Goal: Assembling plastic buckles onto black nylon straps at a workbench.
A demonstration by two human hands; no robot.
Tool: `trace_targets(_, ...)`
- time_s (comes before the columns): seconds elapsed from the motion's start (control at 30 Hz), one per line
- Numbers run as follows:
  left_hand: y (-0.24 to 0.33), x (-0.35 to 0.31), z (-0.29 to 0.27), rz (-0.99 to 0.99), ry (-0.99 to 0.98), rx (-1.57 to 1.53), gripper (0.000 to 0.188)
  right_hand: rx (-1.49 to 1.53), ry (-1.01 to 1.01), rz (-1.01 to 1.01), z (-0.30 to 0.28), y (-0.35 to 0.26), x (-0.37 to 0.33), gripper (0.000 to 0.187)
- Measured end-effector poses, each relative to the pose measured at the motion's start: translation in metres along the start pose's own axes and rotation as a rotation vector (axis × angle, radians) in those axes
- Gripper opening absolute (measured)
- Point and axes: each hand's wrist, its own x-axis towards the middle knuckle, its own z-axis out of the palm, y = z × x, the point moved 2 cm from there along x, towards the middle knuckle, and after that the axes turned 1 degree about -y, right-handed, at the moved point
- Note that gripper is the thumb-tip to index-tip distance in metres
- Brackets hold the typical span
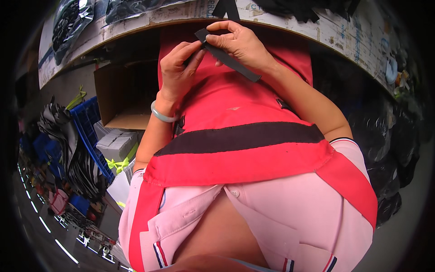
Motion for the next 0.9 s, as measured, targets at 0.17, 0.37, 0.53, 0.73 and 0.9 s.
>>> trace_targets(0.17, -0.002, -0.007, -0.004, -0.731, 0.074, -0.821, 0.023, 0.011, -0.034, 0.098, 0.004, -0.014, -0.003, 0.026)
trace_targets(0.37, -0.010, -0.006, 0.002, -0.901, 0.006, -0.902, 0.024, -0.421, 0.069, -0.628, 0.005, -0.010, -0.003, 0.016)
trace_targets(0.53, 0.000, -0.001, -0.001, -0.702, 0.158, -0.751, 0.023, -0.294, 0.060, -0.221, 0.013, -0.031, -0.014, 0.017)
trace_targets(0.73, 0.011, -0.005, 0.001, -0.548, 0.210, -0.578, 0.015, -0.290, 0.032, -0.048, 0.010, -0.017, -0.015, 0.028)
trace_targets(0.9, 0.006, -0.005, -0.002, -0.358, 0.166, -0.533, 0.014, 0.023, 0.036, -0.100, 0.018, -0.016, -0.008, 0.029)
